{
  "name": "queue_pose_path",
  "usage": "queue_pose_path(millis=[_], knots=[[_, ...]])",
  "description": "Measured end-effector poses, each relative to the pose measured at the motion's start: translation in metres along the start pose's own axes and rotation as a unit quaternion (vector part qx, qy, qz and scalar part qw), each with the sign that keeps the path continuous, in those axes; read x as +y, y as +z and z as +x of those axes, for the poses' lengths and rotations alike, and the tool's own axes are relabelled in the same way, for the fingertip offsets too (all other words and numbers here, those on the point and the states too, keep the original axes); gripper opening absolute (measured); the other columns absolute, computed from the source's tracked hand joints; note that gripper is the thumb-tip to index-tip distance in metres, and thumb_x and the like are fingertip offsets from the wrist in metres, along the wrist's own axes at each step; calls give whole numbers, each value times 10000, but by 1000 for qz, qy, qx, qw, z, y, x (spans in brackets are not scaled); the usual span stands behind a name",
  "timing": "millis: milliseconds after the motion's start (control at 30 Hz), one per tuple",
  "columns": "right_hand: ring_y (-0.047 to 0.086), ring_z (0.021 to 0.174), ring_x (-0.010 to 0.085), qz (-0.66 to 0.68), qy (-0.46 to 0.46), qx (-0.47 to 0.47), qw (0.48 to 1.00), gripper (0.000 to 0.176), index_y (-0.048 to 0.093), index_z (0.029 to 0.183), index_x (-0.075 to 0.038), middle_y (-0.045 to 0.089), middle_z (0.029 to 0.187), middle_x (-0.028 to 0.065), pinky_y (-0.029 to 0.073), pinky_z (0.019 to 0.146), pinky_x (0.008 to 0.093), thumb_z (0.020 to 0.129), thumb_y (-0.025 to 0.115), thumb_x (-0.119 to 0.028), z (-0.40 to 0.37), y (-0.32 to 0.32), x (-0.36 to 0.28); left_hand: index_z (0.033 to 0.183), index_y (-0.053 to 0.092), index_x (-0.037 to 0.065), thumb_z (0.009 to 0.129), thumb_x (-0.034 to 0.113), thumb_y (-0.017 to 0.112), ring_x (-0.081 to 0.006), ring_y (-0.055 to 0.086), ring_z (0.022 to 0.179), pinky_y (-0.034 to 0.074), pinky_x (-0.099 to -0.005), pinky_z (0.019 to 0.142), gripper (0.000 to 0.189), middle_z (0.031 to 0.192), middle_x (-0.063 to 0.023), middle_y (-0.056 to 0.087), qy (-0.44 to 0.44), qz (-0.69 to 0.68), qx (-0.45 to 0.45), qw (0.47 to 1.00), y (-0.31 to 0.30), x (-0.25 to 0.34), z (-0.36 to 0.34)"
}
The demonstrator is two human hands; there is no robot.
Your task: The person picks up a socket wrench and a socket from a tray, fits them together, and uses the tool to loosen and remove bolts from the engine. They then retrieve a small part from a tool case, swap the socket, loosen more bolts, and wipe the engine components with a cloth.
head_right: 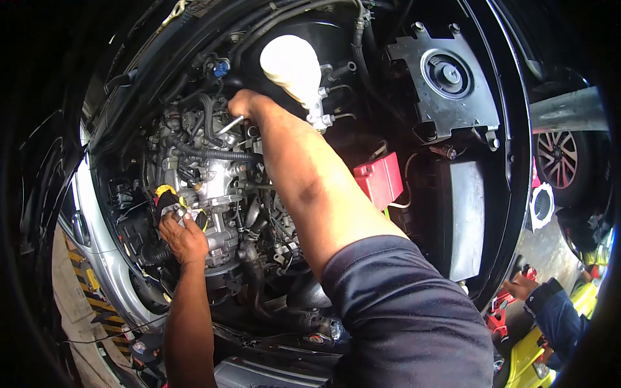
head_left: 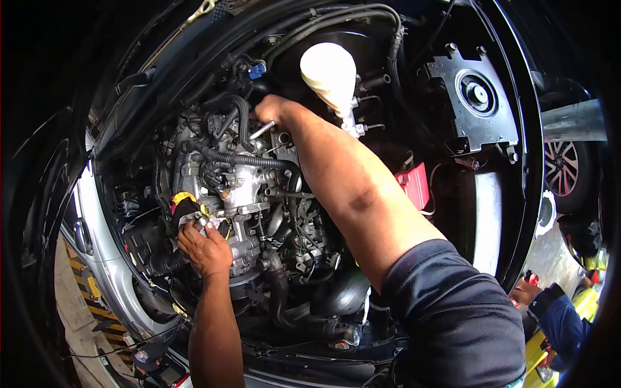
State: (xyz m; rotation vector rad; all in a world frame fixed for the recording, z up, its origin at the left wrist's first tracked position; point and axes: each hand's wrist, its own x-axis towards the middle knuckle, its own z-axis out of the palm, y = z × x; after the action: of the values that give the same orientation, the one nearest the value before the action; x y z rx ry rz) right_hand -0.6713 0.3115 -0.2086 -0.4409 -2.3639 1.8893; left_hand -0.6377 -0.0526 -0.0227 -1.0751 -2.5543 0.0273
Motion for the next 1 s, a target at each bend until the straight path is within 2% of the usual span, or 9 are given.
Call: queue_pose_path(millis=[100,333,533,600,633,767,833,933,1000], knots=[[667,649,255,109,193,30,975,185,726,799,9,705,802,154,511,557,414,818,606,-130,-47,-20,-66,1228,480,-53,946,246,564,-428,460,1200,330,-531,1058,419,1226,-262,515,6,6,-1,1000,-1,1,0],[654,648,256,197,247,30,948,206,703,810,22,685,793,164,510,547,409,862,582,-136,-48,-17,-68,1220,480,-56,946,240,567,-433,467,1186,339,-537,1049,413,1220,-260,513,17,6,4,1000,1,-2,0],[719,885,372,45,168,134,976,324,723,997,42,719,948,233,557,771,429,889,546,-207,-42,-9,-63,1213,479,-56,946,239,563,-440,467,1186,345,-541,1042,407,1227,-265,508,10,8,-2,1000,1,0,0],[710,946,373,-187,-12,114,976,344,714,1043,44,714,1013,233,557,808,417,897,545,-217,-26,-3,-40,1211,478,-54,945,239,563,-442,466,1188,345,-542,1042,405,1229,-265,507,14,10,0,1000,1,0,0],[706,977,374,-299,-103,101,943,355,709,1066,46,711,1045,233,557,826,411,902,544,-222,-13,2,-23,1210,477,-54,945,239,563,-442,466,1189,345,-543,1042,404,1231,-266,507,16,10,3,1000,1,0,1],[705,976,371,41,6,146,988,348,715,1052,38,705,1091,229,558,818,399,891,553,-225,19,24,9,1212,474,-52,943,237,565,-442,463,1195,340,-543,1048,405,1236,-265,505,1,-1,-5,1000,-1,3,2],[704,977,374,290,134,136,938,338,721,1032,34,701,1104,238,556,823,390,878,569,-226,-34,7,-51,1213,474,-51,943,234,565,-442,461,1198,337,-544,1050,403,1237,-265,504,4,5,-6,1000,0,1,1],[704,991,364,205,269,69,939,328,735,1012,23,697,1115,242,553,822,379,871,560,-216,-58,-18,-86,1214,474,-51,944,235,565,-439,458,1202,339,-539,1049,404,1237,-263,503,7,7,-5,1000,0,1,1],[707,992,353,92,210,101,968,324,741,1009,18,702,1085,245,557,825,379,881,530,-192,-55,-16,-82,1217,473,-52,941,232,567,-438,456,1205,341,-536,1049,407,1240,-263,503,5,9,-7,1000,0,0,1]])
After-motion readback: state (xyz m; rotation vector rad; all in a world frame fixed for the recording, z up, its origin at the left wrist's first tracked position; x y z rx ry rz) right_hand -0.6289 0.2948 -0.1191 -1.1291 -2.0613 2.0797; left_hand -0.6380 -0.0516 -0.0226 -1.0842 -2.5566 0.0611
